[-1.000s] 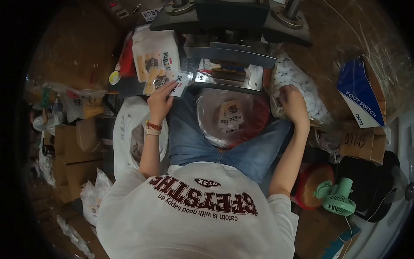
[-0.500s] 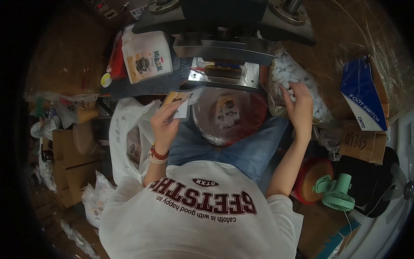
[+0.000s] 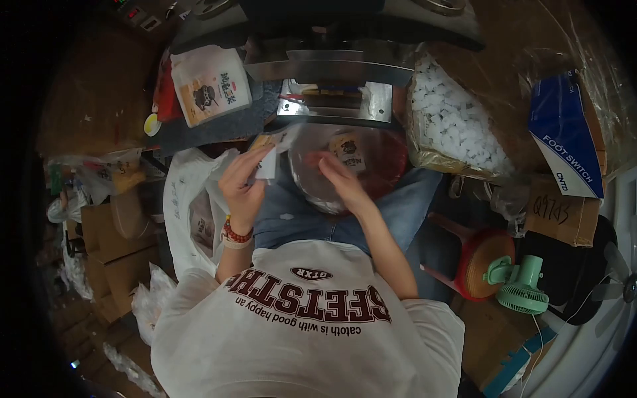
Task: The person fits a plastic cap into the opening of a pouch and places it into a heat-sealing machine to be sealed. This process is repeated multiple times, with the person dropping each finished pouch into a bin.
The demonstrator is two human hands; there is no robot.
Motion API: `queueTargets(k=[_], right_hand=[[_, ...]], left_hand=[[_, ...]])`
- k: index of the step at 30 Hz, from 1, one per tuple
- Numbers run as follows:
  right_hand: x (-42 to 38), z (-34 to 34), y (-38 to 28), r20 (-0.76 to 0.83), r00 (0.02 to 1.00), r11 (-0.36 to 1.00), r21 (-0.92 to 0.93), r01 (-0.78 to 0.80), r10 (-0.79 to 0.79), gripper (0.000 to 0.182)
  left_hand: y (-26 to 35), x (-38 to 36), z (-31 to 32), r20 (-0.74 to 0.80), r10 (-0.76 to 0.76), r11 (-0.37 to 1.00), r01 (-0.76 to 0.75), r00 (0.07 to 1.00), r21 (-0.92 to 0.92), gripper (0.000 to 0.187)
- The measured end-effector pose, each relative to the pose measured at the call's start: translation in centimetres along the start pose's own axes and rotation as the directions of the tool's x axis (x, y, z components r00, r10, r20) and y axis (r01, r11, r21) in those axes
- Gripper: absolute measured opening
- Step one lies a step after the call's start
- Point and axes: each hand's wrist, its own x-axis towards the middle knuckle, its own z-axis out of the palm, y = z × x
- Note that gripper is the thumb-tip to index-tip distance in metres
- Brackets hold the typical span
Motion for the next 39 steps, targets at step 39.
queueTargets(k=[39], right_hand=[[-4.0, 5.4, -11.1, 0.517, 0.646, -0.025, -0.791, 0.611, -0.562, 0.036]], left_hand=[[0.0, -0.5, -0.2, 0.197, 0.234, 0.970, -0.242, 0.952, 0.017, 0.041]])
